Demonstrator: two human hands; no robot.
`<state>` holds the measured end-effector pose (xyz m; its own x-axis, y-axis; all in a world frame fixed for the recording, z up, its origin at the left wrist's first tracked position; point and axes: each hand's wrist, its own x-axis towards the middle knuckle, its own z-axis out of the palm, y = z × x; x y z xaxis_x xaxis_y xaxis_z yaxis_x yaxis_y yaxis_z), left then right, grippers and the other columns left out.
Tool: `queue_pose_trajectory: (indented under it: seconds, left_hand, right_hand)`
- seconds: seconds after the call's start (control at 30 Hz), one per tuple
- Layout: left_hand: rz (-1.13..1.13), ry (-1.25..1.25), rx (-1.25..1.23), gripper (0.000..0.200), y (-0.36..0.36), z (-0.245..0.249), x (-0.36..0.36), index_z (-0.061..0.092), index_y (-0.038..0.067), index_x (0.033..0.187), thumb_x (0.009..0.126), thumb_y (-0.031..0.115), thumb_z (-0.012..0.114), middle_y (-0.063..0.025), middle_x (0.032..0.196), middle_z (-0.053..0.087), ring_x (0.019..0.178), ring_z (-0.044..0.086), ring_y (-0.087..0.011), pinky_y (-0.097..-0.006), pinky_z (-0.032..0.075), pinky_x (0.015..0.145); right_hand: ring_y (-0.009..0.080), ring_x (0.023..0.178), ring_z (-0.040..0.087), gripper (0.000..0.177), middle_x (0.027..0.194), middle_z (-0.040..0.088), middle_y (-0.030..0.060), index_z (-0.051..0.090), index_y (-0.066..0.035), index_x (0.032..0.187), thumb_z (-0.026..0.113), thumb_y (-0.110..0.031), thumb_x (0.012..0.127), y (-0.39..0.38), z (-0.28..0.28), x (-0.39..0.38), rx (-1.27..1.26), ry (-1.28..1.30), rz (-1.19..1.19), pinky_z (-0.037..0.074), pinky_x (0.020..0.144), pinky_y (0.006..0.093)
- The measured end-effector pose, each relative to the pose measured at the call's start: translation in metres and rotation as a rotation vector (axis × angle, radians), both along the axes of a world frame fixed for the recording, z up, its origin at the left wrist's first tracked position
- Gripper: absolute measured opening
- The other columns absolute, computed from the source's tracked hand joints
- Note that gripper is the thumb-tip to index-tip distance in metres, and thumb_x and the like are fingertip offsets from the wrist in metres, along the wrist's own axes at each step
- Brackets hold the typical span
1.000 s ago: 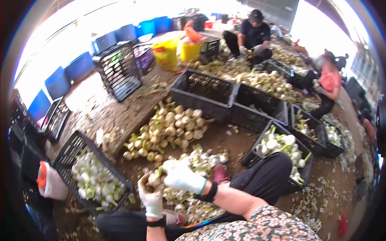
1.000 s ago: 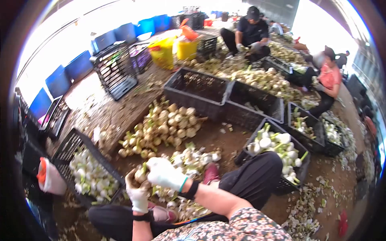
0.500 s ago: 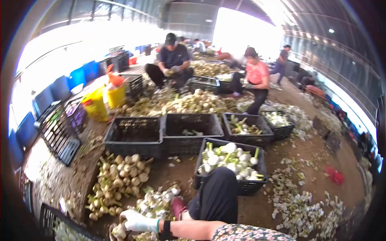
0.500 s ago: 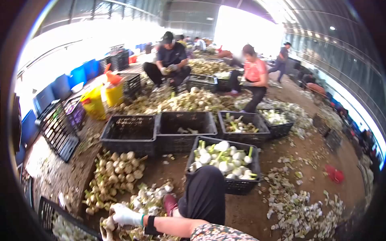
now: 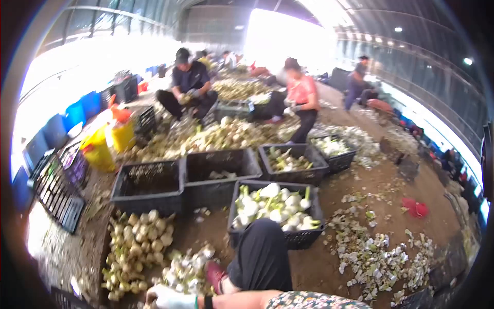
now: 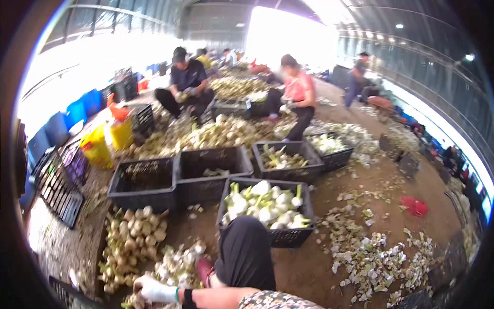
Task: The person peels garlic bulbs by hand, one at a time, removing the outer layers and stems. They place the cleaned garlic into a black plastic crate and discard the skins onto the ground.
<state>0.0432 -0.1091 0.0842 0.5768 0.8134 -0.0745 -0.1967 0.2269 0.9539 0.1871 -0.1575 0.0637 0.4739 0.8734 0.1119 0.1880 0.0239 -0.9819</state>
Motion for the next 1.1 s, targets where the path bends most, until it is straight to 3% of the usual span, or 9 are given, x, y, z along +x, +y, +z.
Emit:
queue_pose_trajectory:
  seconds: [0.07,0.1,0.23,0.27,0.33,0.47,0.7,0.93,1.1]
  left_hand:
    - [0.026,0.053,-0.008,0.033,0.002,0.003,0.002,0.059,0.001,0.122,0.093,0.016,0.068,-0.0096,0.115,0.064,0.103,0.059,-0.0182,-0.0322,0.048,0.090]
    - [-0.163,-0.007,0.049,0.058,0.027,-0.020,0.000,0.047,-0.001,0.135,0.088,0.021,0.075,-0.0119,0.118,0.063,0.103,0.064,-0.0243,-0.0344,0.053,0.090]
    - [-0.060,-0.257,-0.225,0.060,0.027,-0.031,-0.020,0.051,-0.005,0.131,0.080,0.008,0.080,-0.0149,0.121,0.064,0.107,0.064,-0.0237,-0.0339,0.053,0.094]
    - [-0.101,-0.301,-0.209,0.058,0.029,-0.031,-0.021,0.052,-0.005,0.133,0.081,0.003,0.078,-0.0136,0.126,0.062,0.110,0.062,-0.0220,-0.0326,0.053,0.095]
    - [-0.099,-0.321,-0.160,0.060,0.030,-0.035,-0.020,0.051,-0.003,0.136,0.081,0.000,0.077,-0.0119,0.129,0.060,0.112,0.061,-0.0194,-0.0302,0.052,0.094]
    - [-0.114,-0.235,-0.127,0.065,0.032,-0.040,-0.024,0.048,-0.001,0.139,0.080,-0.008,0.072,-0.0110,0.137,0.054,0.110,0.061,-0.0167,-0.0293,0.052,0.093]
    - [0.102,0.272,0.678,0.067,0.031,-0.053,-0.016,0.059,0.007,0.132,0.068,-0.008,0.073,-0.0147,0.122,0.052,0.111,0.059,-0.0283,-0.0329,0.049,0.096]
    - [0.093,0.304,0.677,0.061,0.032,-0.053,-0.018,0.060,0.003,0.129,0.070,-0.009,0.070,-0.0167,0.123,0.054,0.112,0.059,-0.0269,-0.0325,0.050,0.094]
    - [0.041,-0.001,0.049,0.047,0.030,-0.045,-0.017,0.055,-0.001,0.129,0.084,-0.010,0.064,-0.0083,0.120,0.062,0.106,0.061,-0.0165,-0.0296,0.049,0.096]
  right_hand:
    - [0.0379,0.084,0.062,0.022,0.084,0.066,0.0193,0.069,0.000,0.092,0.060,-0.008,0.073,-0.001,-0.042,-0.006,0.152,-0.272,-0.305,0.050,0.083,0.0455]
    - [0.0400,0.091,0.058,0.019,0.087,0.063,0.0188,0.066,-0.004,0.090,0.062,-0.014,0.074,-0.027,-0.039,0.012,0.024,-0.794,0.047,0.047,0.086,0.0488]
    - [0.0255,0.084,0.067,0.031,0.098,0.070,0.0143,0.064,0.001,0.116,0.057,-0.003,0.086,-0.015,-0.036,0.040,0.143,0.756,-0.050,0.055,0.080,0.0394]
    - [0.0220,0.090,0.066,0.037,0.100,0.070,0.0121,0.063,-0.001,0.120,0.060,-0.002,0.084,-0.014,-0.030,0.043,-0.102,0.714,-0.060,0.053,0.083,0.0367]
    - [0.0251,0.098,0.064,0.042,0.104,0.068,0.0156,0.063,-0.003,0.126,0.066,-0.008,0.084,-0.010,-0.029,0.039,-0.276,-0.693,-0.131,0.050,0.089,0.0345]
    - [0.0354,0.097,0.062,0.033,0.101,0.065,0.0170,0.070,-0.004,0.111,0.071,-0.019,0.081,-0.007,0.023,0.012,-0.125,-0.274,0.041,0.049,0.088,0.0400]
    - [0.0342,0.083,0.061,0.011,0.085,0.060,0.0153,0.065,-0.004,0.080,0.062,-0.010,0.072,0.003,0.036,-0.013,-0.044,-0.876,0.126,0.049,0.072,0.0437]
    - [0.0345,0.084,0.061,0.015,0.088,0.059,0.0165,0.063,-0.004,0.082,0.064,-0.013,0.069,0.013,0.031,-0.020,-0.097,-0.942,0.083,0.049,0.074,0.0449]
    - [0.0350,0.088,0.064,0.020,0.090,0.065,0.0174,0.067,-0.001,0.089,0.062,-0.011,0.073,0.020,0.009,-0.017,-0.168,-0.380,-0.043,0.051,0.078,0.0410]
